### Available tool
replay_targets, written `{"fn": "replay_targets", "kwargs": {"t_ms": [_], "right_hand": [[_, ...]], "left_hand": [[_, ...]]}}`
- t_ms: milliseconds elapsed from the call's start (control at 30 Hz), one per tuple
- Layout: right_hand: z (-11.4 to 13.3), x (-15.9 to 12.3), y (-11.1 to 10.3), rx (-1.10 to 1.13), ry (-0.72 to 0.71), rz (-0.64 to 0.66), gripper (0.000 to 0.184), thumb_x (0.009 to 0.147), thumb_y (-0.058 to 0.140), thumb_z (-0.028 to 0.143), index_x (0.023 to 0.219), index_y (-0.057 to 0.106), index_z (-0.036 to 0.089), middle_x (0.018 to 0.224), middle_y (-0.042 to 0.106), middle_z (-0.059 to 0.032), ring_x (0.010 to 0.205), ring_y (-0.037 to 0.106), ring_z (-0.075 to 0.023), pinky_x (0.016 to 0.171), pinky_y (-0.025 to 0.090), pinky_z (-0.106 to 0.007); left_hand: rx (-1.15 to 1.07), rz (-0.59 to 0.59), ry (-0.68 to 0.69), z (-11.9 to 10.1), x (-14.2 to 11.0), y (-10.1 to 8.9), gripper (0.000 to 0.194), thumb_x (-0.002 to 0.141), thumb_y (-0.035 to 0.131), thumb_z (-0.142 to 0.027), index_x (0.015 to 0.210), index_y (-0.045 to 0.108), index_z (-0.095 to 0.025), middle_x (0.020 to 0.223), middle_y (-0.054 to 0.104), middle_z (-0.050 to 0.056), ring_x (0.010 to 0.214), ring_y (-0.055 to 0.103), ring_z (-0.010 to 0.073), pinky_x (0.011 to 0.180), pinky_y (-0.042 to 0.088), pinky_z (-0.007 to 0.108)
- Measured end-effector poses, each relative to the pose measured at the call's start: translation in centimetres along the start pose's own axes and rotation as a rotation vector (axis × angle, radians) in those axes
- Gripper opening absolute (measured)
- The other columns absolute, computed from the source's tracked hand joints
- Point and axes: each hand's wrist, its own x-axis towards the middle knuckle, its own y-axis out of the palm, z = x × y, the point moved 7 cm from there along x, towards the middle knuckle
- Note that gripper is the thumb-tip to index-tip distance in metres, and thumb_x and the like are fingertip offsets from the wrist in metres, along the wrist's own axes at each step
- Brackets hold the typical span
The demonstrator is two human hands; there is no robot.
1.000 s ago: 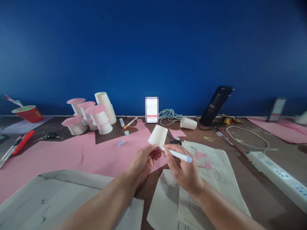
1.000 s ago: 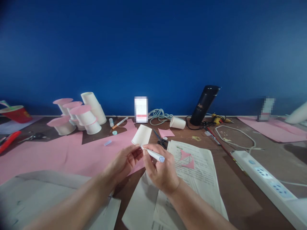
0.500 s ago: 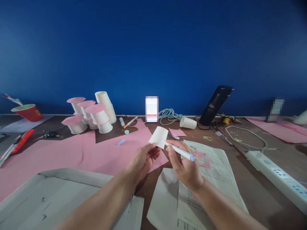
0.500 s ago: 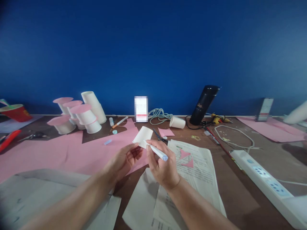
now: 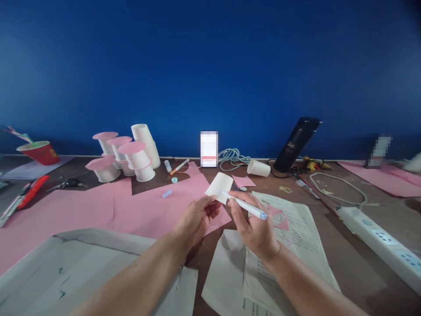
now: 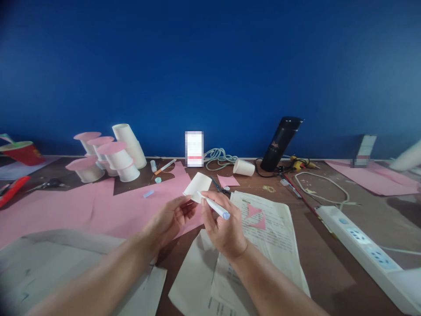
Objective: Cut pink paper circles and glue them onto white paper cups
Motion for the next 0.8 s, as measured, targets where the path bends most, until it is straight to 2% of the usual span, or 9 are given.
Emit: {"fn": "replay_targets", "kwargs": {"t_ms": [333,800], "right_hand": [[-0.09,-0.05,0.14,0.001,0.011,0.011,0.019,0.090,0.056,0.020,0.108,0.062,0.021,0.098,0.071,-0.0056,0.088,0.067,-0.0190,0.081,0.055,-0.032],[0.00,0.00,0.01,-0.036,0.012,0.009,0.018,0.092,0.054,0.023,0.107,0.062,0.021,0.095,0.071,-0.0059,0.086,0.068,-0.0202,0.079,0.056,-0.034]], "left_hand": [[-0.006,0.036,-0.013,-0.17,-0.11,0.32,0.010,0.082,0.059,-0.010,0.081,0.069,-0.009,0.082,0.070,0.009,0.075,0.065,0.0133,0.073,0.052,0.025],[-0.061,-0.014,-0.039,-0.37,-0.10,-0.05,0.011,0.081,0.058,-0.010,0.073,0.066,-0.010,0.073,0.070,0.009,0.069,0.066,0.0128,0.073,0.054,0.025]]}}
